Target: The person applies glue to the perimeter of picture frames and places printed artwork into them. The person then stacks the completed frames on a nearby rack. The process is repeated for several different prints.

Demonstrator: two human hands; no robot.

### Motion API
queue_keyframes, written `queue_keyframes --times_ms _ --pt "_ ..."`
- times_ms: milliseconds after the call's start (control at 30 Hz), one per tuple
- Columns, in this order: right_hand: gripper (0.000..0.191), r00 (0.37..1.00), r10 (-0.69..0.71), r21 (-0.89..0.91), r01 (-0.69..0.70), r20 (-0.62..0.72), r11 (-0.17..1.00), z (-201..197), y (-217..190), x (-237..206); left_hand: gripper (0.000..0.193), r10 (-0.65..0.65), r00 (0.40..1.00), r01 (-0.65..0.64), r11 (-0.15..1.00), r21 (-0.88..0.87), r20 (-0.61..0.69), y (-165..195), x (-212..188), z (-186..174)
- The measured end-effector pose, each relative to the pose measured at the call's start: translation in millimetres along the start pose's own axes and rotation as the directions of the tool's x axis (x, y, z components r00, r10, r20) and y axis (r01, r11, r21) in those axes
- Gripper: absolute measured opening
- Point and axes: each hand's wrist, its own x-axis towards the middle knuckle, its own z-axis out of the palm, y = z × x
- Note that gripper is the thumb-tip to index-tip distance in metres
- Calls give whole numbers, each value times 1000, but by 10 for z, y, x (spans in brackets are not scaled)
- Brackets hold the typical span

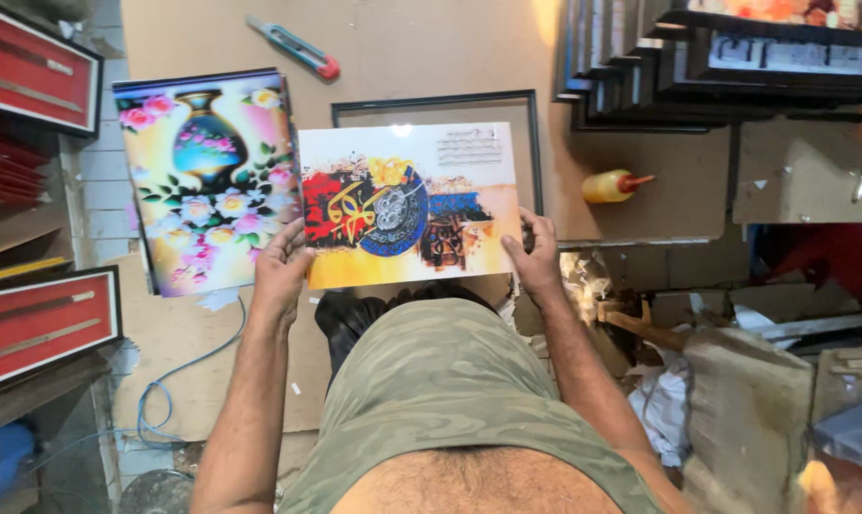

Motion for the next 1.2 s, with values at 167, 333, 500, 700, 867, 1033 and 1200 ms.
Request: queue_keyframes --times_ms 167,333,500,700,867,1033,1200 --pt "54 995 -97 -316 86 -18 945 -309 182 261 57 75 993 -66 993 93 -96 -463 240 509" --pt "55 999 -51 -361 50 5 931 -470 242 562 57 139 978 -97 965 245 -157 -501 369 856" --pt "57 998 -69 -359 69 15 931 -535 314 670 57 164 970 -94 934 345 -181 -543 372 1012" --pt "57 998 -31 -397 53 61 916 -590 373 708 66 169 971 -42 817 575 -169 -581 351 1044" --pt "58 982 -149 -452 187 118 872 -620 383 763 66 231 964 -98 768 633 -131 -550 378 1052" --pt "63 997 -45 -343 63 62 937 -648 337 691 74 201 963 2 661 750 -181 -515 331 993" --pt "50 999 50 -321 -49 -8 946 -702 320 442 53 141 966 23 785 619 -216 -609 159 826"
